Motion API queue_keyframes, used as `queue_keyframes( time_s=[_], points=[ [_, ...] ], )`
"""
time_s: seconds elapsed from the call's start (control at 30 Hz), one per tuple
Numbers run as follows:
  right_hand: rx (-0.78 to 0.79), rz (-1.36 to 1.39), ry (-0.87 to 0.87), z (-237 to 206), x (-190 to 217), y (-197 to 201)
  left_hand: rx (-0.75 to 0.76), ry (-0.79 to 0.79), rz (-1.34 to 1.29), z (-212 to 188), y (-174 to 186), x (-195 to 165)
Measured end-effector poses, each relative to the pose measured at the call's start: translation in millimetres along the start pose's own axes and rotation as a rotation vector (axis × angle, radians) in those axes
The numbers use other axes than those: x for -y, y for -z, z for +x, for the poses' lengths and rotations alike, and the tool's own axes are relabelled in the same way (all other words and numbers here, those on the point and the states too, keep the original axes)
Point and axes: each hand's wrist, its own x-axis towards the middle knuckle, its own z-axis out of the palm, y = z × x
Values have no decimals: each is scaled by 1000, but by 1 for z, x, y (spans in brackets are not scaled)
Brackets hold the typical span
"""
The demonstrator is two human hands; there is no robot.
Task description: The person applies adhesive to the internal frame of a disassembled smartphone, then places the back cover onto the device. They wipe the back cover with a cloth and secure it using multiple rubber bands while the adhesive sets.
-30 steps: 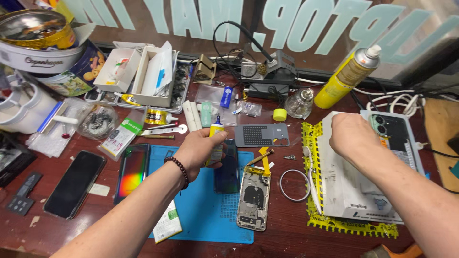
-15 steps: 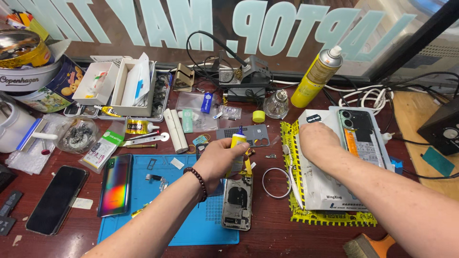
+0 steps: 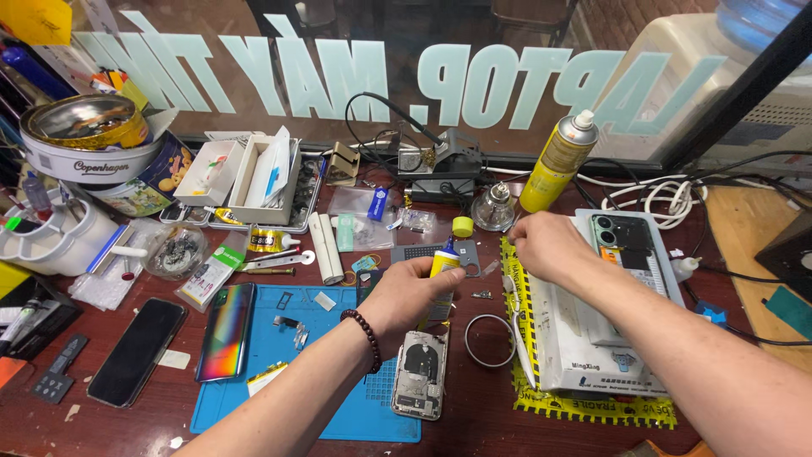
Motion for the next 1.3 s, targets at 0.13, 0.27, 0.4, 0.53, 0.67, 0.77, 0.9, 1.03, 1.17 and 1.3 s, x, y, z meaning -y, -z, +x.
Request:
queue_keyframes(
  time_s=[0.13,0.27,0.4,0.53,0.67,0.77,0.9,1.03,1.17,1.3],
  points=[
    [194,833,-177,-10,0,45,31,-56,36,-3,-18,-21],
    [186,1171,47,-32,-4,84,76,-75,23,-5,-43,-39],
    [-1,1319,87,-59,3,102,154,-119,44,-10,-68,-47],
    [-62,1382,78,-84,12,101,224,-150,44,-15,-84,-49],
    [-68,1457,76,-97,13,99,236,-144,35,-16,-94,-51],
    [-115,1459,69,-101,9,98,231,-134,34,-16,-99,-50],
    [-120,1506,76,-104,4,97,234,-134,34,-17,-102,-49],
    [-122,1495,83,-105,2,97,234,-144,35,-17,-104,-48],
    [-113,1494,97,-104,1,97,224,-137,38,-17,-105,-49],
    [-118,1482,86,-104,-2,96,220,-124,28,-19,-108,-48]
  ],
)
